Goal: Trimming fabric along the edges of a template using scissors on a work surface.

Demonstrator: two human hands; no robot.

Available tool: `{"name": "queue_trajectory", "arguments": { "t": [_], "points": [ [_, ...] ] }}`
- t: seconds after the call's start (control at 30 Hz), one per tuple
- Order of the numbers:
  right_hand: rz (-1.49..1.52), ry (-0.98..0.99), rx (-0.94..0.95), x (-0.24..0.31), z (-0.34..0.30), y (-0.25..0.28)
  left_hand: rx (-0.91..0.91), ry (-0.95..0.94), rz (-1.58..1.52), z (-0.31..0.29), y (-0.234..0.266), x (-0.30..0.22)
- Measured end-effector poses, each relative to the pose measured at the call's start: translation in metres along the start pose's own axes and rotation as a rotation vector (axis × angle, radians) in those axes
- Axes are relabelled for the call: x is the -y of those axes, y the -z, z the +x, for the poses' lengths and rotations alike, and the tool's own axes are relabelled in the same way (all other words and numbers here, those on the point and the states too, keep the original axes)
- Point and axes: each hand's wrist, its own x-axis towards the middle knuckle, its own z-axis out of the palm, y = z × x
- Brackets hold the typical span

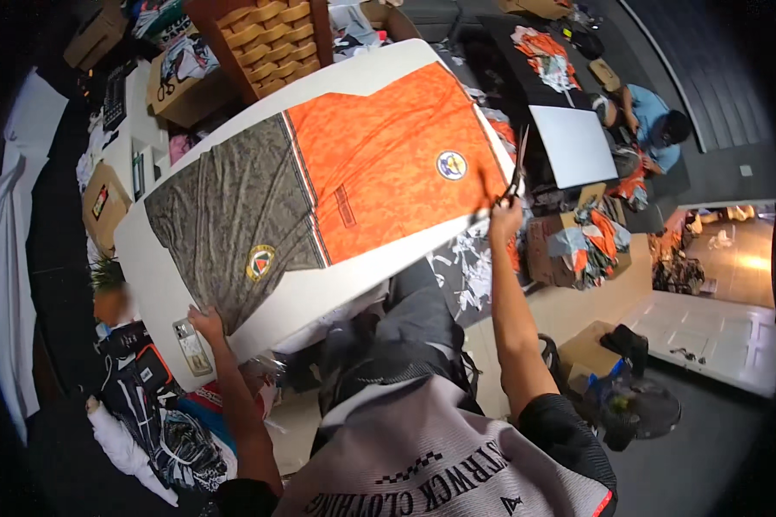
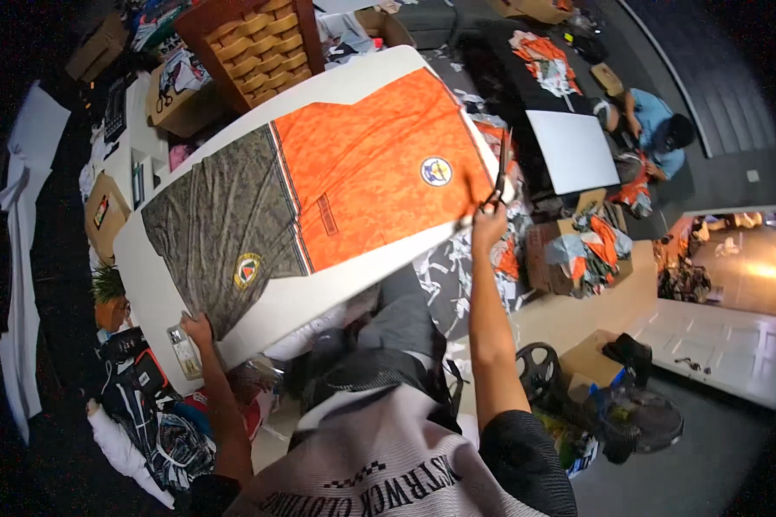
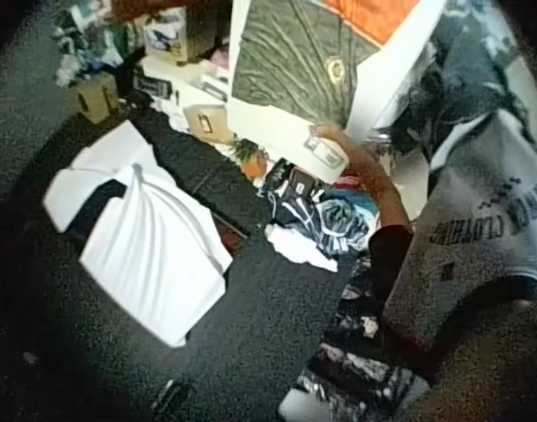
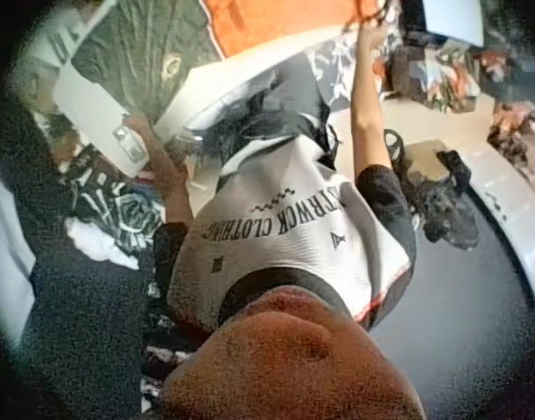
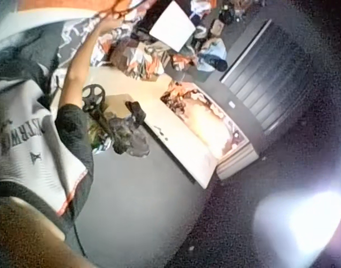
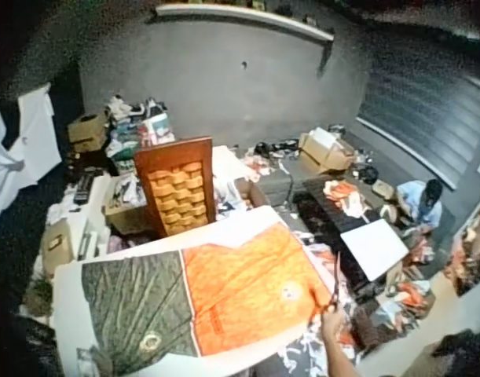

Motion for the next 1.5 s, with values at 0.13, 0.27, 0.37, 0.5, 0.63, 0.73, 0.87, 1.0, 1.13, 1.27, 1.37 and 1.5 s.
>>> {"name": "queue_trajectory", "arguments": {
  "t": [0.13,0.27,0.37,0.5,0.63,0.73,0.87,1.0,1.13,1.27,1.37,1.5],
  "points": [
    [0.039,0.116,0.121,-0.042,0.026,-0.025,-0.029,0.034,-0.075,0.041,0.006,-0.096],
    [-0.007,0.207,0.022,-0.061,0.036,-0.052,-0.069,0.088,-0.161,0.099,0.023,-0.139],
    [-0.123,0.201,0.079,-0.075,0.079,-0.055,-0.097,0.11,-0.3,0.072,0.053,-0.179],
    [-0.069,0.324,0.01,-0.016,0.155,-0.068,-0.228,0.136,-0.447,0.222,0.062,-0.192],
    [0.062,0.437,-0.15,0.055,0.303,-0.046,-0.317,0.121,-0.651,0.336,0.114,-0.172],
    [0.744,0.393,0.644,0.154,0.346,0.051,-0.44,0.138,-0.72,0.358,0.219,-0.092],
    [0.675,0.238,-0.047,0.099,0.391,0.058,-0.478,0.121,-0.949,0.345,0.244,-0.083],
    [0.817,0.175,0.044,0.036,0.362,0.065,-0.511,0.2,-1.107,0.261,0.244,-0.076],
    [0.863,0.047,0.211,-0.043,0.327,0.014,-0.452,0.374,-1.038,0.184,0.187,-0.048],
    [0.974,-0.129,0.373,-0.095,0.284,-0.034,-0.397,0.49,-0.955,0.131,0.098,-0.006],
    [0.94,-0.221,0.482,-0.114,0.265,-0.071,-0.455,0.589,-0.868,0.105,0.061,0.032],
    [0.871,-0.321,0.516,-0.145,0.242,-0.106,-0.374,0.602,-0.739,0.084,0.024,0.069]
  ]
}}
